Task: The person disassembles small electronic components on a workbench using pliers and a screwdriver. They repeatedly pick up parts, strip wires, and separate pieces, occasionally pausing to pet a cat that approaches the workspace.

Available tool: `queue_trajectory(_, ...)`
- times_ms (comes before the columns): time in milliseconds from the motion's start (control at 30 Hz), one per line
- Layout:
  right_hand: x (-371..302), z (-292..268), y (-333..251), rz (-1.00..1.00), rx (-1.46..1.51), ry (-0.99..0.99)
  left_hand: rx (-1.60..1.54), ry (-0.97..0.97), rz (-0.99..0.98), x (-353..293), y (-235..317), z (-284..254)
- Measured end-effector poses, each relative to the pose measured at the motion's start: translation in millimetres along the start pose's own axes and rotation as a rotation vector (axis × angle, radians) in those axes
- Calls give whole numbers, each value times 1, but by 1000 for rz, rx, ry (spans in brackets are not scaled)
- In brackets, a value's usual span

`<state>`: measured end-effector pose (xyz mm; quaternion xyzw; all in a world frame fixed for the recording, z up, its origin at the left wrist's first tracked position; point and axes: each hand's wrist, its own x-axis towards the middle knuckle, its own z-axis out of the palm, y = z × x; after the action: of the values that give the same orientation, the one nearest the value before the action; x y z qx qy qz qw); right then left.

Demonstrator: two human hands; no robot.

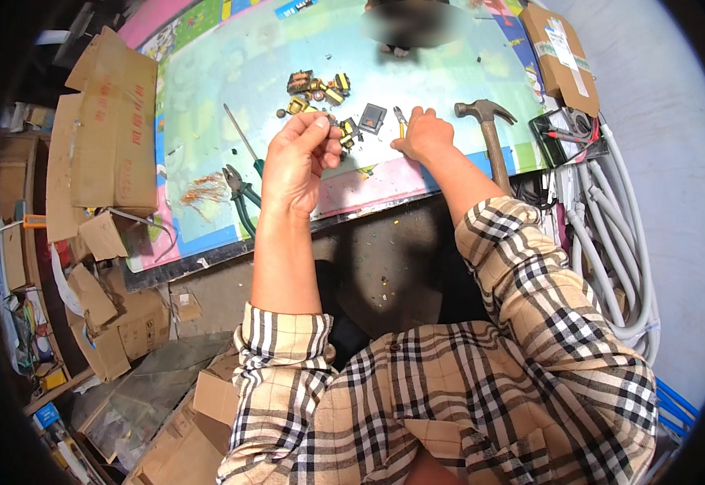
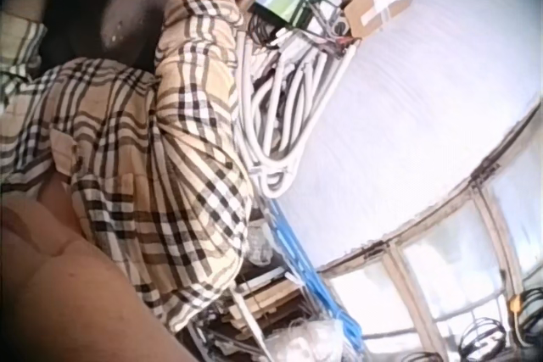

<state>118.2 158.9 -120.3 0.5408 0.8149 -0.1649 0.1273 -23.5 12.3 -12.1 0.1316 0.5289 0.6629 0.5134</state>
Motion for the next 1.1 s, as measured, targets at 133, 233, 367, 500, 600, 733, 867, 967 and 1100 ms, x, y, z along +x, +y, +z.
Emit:
queue_trajectory(133,1,-9,4,-12,-4,-156,-99,-58,20,-4,3,-2)
queue_trajectory(233,-1,-16,10,43,105,-174,-142,-61,35,-6,5,-5)
queue_trajectory(367,-2,-28,9,92,755,-296,-126,-79,85,-7,10,-5)
queue_trajectory(500,-25,-43,-9,-120,1662,-658,-18,-57,185,-13,10,-5)
queue_trajectory(600,-59,-64,-30,-326,1780,-793,58,-3,254,-17,13,-6)
queue_trajectory(733,-77,-71,-46,-648,1302,-538,129,62,295,-21,19,-10)
queue_trajectory(867,-90,-83,-58,-759,756,-17,142,110,307,-19,23,-13)
queue_trajectory(967,-87,-79,-58,-755,624,193,135,138,319,-16,22,-10)
queue_trajectory(1100,-81,-69,-52,-779,524,378,119,150,320,-17,22,-7)
